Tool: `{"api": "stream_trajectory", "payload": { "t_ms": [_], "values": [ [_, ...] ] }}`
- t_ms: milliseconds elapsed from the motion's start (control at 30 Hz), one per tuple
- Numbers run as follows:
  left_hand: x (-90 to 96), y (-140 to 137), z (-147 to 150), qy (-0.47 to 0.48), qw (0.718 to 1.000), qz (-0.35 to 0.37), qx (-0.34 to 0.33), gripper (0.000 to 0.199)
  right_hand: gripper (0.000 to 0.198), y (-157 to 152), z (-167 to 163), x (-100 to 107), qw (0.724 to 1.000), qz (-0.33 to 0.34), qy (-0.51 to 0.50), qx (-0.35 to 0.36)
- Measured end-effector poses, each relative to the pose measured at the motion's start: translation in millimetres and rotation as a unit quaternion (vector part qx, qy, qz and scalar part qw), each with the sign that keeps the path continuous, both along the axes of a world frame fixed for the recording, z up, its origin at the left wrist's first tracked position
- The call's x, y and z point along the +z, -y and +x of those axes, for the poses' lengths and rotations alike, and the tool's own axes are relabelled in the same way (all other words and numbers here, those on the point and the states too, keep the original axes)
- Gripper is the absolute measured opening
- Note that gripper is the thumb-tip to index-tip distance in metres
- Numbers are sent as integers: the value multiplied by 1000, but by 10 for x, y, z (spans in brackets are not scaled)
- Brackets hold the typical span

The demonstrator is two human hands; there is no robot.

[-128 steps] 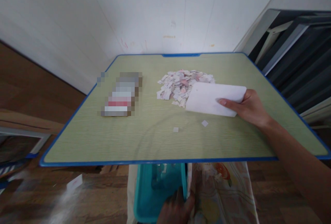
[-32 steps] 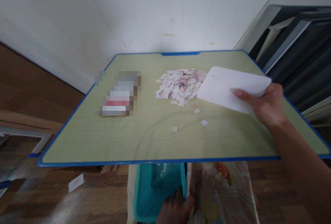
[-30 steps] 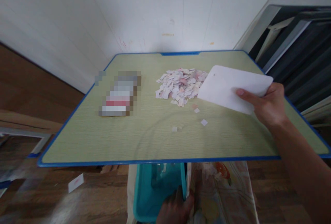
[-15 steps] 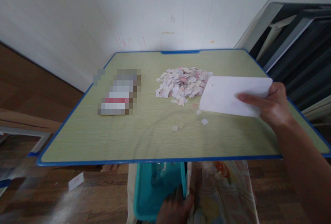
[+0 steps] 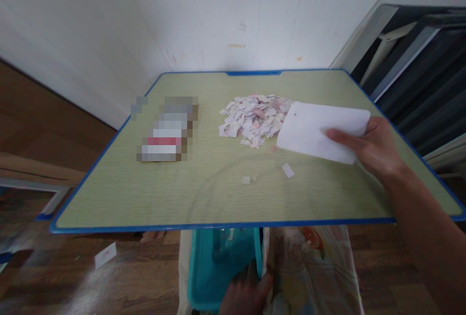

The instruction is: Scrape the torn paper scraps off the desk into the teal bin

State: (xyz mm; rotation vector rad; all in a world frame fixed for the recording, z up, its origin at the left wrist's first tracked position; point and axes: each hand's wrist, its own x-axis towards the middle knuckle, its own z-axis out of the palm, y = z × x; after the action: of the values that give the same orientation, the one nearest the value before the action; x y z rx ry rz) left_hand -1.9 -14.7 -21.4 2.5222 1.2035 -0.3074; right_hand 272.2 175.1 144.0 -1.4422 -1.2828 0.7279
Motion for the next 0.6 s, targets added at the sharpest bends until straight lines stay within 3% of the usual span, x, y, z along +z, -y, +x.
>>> {"api": "stream_trajectory", "payload": {
  "t_ms": [200, 367, 500, 600],
  "values": [
    [36, -14, 0, 1, 1000, -19, 0, 44, 21, 22, -78, 5, 996, -40, 38, 72],
    [45, -14, 8, -6, 1000, -15, -7, 45, 22, 8, -83, -2, 998, -11, 53, 39],
    [30, -5, 5, -8, 1000, 2, 3, 49, 23, 28, -100, 15, 996, -42, 36, 75],
    [51, -7, 12, 0, 1000, -6, 2, 52, 24, 35, -118, 18, 997, -29, 17, 68]
  ]
}}
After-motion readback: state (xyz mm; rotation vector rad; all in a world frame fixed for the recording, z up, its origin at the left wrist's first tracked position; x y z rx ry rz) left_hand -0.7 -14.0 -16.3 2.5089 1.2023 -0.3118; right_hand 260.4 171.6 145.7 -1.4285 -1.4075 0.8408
